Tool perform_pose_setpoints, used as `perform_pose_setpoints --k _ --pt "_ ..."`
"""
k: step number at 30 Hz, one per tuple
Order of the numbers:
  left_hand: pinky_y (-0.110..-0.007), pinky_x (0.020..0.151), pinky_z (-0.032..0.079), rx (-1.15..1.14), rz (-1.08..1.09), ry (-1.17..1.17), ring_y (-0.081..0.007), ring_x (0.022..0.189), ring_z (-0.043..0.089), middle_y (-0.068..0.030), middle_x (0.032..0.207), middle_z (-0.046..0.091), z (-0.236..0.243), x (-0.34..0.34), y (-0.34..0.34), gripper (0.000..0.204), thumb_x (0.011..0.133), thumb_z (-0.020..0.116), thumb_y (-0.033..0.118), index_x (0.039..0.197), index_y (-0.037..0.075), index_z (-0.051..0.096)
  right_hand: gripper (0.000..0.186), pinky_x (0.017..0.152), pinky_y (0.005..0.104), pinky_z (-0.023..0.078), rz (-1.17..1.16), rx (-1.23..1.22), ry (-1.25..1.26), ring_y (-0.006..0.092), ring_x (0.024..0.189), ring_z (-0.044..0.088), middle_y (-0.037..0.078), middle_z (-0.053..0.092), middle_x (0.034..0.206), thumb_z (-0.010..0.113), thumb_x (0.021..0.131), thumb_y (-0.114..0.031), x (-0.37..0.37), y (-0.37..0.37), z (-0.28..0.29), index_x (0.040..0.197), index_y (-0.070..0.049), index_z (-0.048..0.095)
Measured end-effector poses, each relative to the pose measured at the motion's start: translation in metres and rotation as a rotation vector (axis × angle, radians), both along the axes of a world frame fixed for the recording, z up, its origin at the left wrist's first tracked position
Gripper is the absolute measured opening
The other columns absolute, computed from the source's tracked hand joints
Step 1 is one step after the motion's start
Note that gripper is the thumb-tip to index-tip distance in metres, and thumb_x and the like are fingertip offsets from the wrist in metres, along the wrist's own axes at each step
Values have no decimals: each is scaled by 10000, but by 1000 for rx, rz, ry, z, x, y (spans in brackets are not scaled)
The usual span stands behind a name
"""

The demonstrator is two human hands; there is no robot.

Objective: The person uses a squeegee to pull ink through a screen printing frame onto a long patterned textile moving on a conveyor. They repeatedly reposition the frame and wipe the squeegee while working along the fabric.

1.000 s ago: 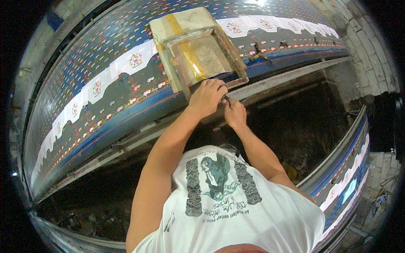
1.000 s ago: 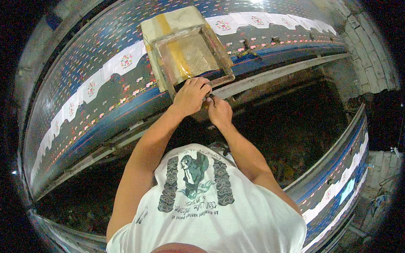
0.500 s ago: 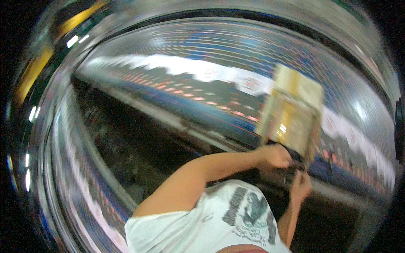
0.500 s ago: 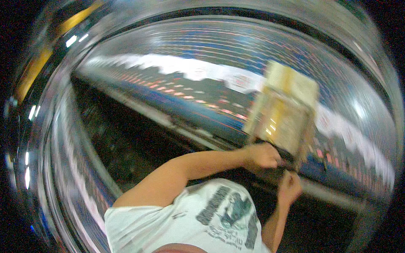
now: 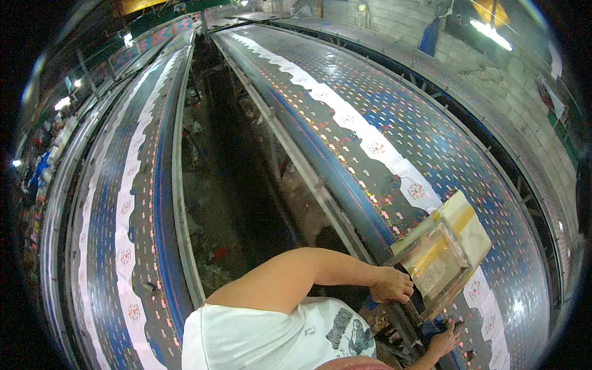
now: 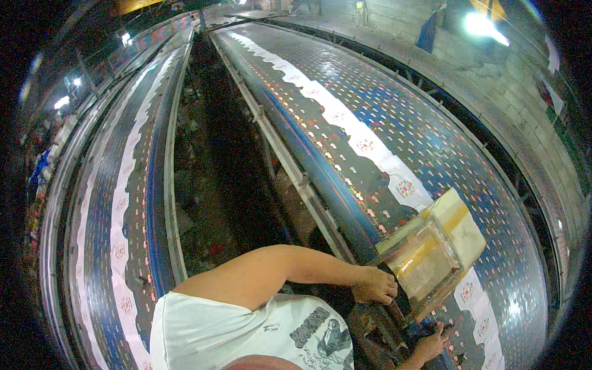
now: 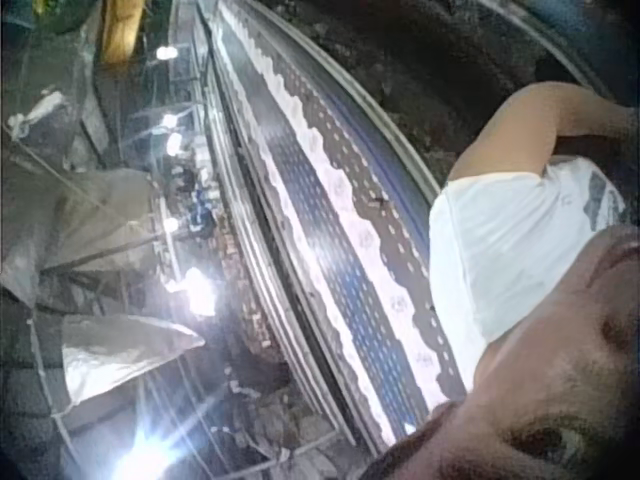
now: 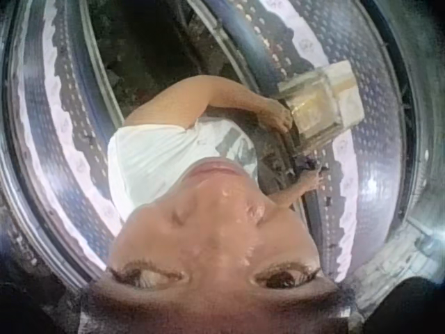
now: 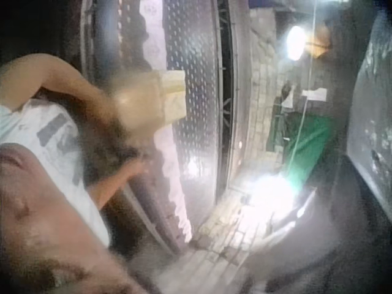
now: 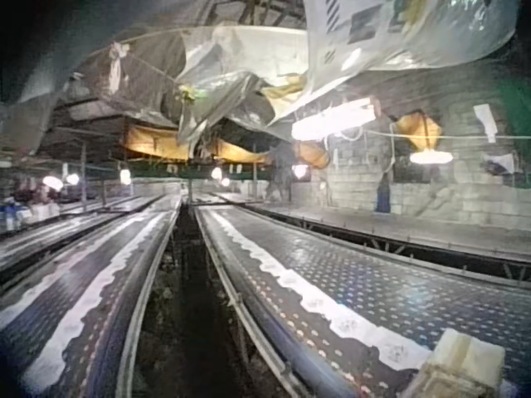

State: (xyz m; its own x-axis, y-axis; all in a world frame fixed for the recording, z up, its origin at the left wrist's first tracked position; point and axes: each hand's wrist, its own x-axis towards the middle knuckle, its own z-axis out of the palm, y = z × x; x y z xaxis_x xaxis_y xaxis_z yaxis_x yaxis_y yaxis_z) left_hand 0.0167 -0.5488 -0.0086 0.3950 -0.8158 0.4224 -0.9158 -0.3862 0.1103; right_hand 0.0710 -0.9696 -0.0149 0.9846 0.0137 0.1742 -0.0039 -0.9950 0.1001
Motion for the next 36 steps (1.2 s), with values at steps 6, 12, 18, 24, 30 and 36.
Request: perform_pose_setpoints --k 6,12,18,24,30,36 --pt "-534 938 562 -23 23 -60 -378 1111 682 -117 1123 669 -5 -1 0 556 620 897 316 1069 117 636 555 1080 586 557 47 273 128 522 1318 651 292 667 1434 681 858 54 20 -14 -16 1406 -27 694" --pt "-491 1058 540 86 47 29 -336 1245 652 -99 1229 679 1 -4 1 526 717 911 293 1165 128 691 774 1019 565 575 240 406 -332 494 1169 720 290 720 1437 629 833 127 -17 -23 -40 1587 -46 602" --pt "-454 840 564 -92 24 -117 -320 1052 679 -76 1076 651 -21 0 3 184 939 698 301 999 147 618 826 1039 431 585 -108 726 -122 354 1235 731 258 670 1596 641 873 137 -109 66 50 1679 -22 559" --pt "-588 1061 569 -27 -65 235 -443 1198 719 -210 1236 758 -4 8 1 343 1047 616 369 1158 83 771 406 1179 427 546 -85 1011 -183 282 1305 751 162 804 1436 745 1057 -74 -189 154 61 1447 37 760" --pt "-520 1148 542 -122 -14 222 -400 1337 647 -168 1362 688 19 -3 29 471 787 827 84 1242 80 703 354 939 479 611 124 547 -359 409 1037 768 179 806 1111 858 906 -46 -224 250 53 1257 -76 821" --pt "-512 1107 552 -2 -5 225 -369 1297 636 -132 1325 648 30 -3 20 493 777 834 47 1246 90 685 431 867 483 530 11 397 -343 333 1012 732 91 769 1031 849 835 -94 -242 289 35 1260 -111 778"
